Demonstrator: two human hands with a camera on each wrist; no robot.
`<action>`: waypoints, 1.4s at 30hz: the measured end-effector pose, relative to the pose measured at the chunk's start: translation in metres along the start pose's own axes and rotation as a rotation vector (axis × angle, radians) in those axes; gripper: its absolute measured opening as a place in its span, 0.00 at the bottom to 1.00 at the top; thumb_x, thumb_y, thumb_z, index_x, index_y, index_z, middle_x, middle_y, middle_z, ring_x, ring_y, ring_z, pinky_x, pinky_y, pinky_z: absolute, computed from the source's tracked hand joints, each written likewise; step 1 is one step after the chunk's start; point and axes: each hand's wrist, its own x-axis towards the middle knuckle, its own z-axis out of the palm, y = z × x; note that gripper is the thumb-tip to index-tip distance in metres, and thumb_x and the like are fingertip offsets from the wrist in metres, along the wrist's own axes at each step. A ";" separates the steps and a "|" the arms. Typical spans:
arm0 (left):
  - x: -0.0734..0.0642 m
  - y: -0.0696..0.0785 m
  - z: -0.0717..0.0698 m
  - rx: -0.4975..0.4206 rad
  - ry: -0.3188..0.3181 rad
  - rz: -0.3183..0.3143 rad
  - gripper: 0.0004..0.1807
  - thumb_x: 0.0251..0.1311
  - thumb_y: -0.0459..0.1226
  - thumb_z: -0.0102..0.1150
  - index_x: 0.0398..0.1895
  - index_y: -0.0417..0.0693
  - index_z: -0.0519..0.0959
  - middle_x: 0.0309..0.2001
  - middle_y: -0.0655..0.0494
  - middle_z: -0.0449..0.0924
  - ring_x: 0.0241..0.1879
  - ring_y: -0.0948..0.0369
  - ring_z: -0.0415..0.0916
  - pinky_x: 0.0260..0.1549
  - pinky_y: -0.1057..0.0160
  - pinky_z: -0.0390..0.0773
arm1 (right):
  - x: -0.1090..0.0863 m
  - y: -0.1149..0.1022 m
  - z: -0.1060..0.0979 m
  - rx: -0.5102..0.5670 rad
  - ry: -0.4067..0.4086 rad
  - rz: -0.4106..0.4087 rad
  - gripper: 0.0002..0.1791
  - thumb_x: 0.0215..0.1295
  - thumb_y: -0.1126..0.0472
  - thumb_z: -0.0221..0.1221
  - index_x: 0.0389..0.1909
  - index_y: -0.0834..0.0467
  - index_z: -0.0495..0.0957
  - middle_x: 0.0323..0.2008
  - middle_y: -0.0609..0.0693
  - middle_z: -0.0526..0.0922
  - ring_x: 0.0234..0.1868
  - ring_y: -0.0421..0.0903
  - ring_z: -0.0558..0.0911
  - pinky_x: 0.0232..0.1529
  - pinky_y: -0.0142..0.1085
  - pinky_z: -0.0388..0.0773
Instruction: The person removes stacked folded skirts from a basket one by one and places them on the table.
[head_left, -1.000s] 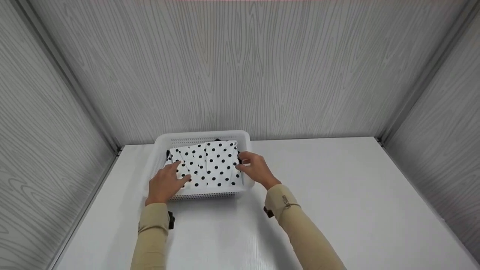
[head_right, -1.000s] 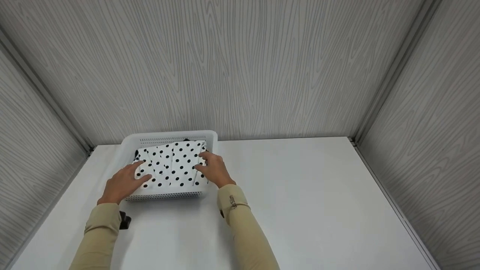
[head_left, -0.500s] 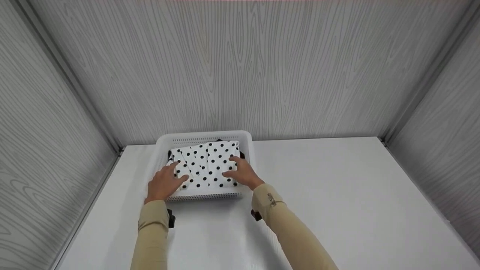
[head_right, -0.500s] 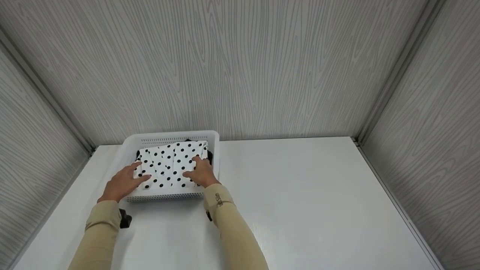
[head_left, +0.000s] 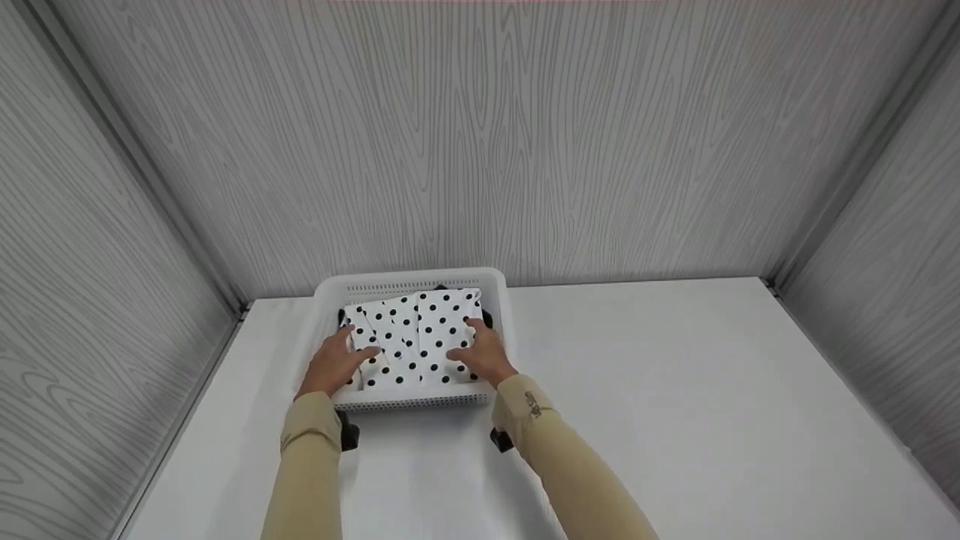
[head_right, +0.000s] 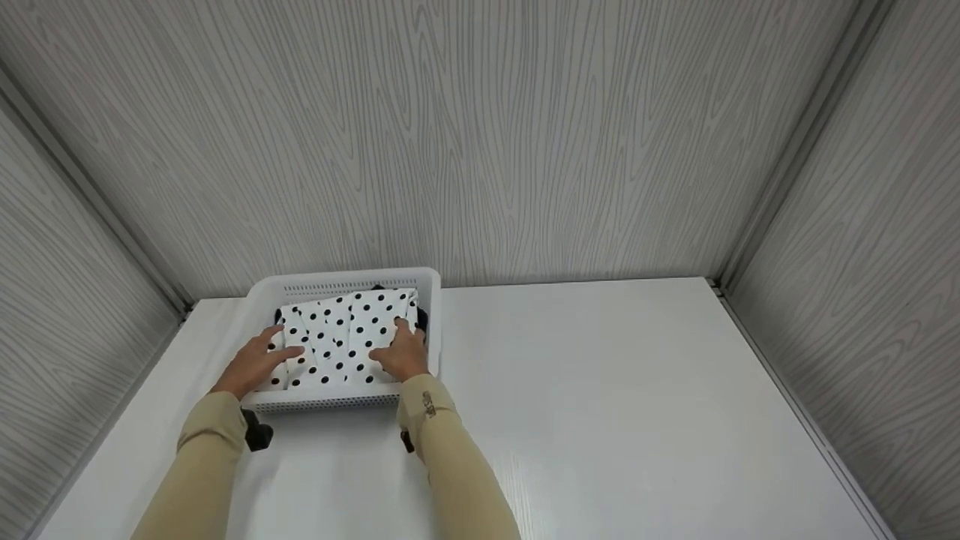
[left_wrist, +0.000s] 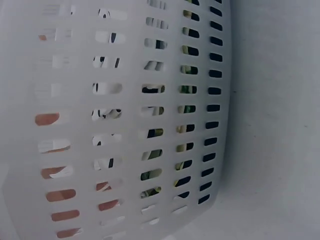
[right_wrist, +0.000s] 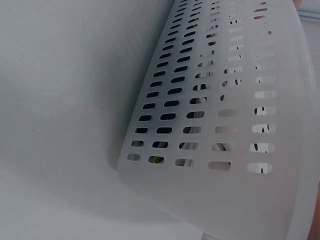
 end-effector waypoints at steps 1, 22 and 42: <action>0.001 -0.001 0.000 -0.003 -0.002 -0.004 0.47 0.68 0.53 0.55 0.80 0.35 0.51 0.76 0.28 0.49 0.74 0.33 0.48 0.70 0.37 0.53 | 0.000 0.000 0.001 0.002 -0.007 0.018 0.45 0.61 0.62 0.70 0.76 0.64 0.59 0.71 0.65 0.65 0.71 0.60 0.67 0.69 0.49 0.66; 0.003 -0.003 0.006 0.004 0.031 -0.015 0.47 0.65 0.48 0.58 0.79 0.34 0.51 0.73 0.23 0.50 0.67 0.29 0.59 0.65 0.34 0.61 | 0.008 0.012 0.001 0.093 -0.046 -0.016 0.55 0.60 0.63 0.69 0.80 0.64 0.44 0.77 0.64 0.54 0.76 0.61 0.57 0.73 0.51 0.57; 0.005 -0.009 0.001 -0.068 -0.042 -0.061 0.47 0.64 0.46 0.61 0.79 0.34 0.51 0.71 0.23 0.57 0.62 0.34 0.67 0.60 0.38 0.69 | 0.010 0.006 0.002 0.200 -0.002 -0.035 0.31 0.54 0.81 0.55 0.62 0.63 0.76 0.67 0.63 0.69 0.40 0.49 0.75 0.25 0.30 0.69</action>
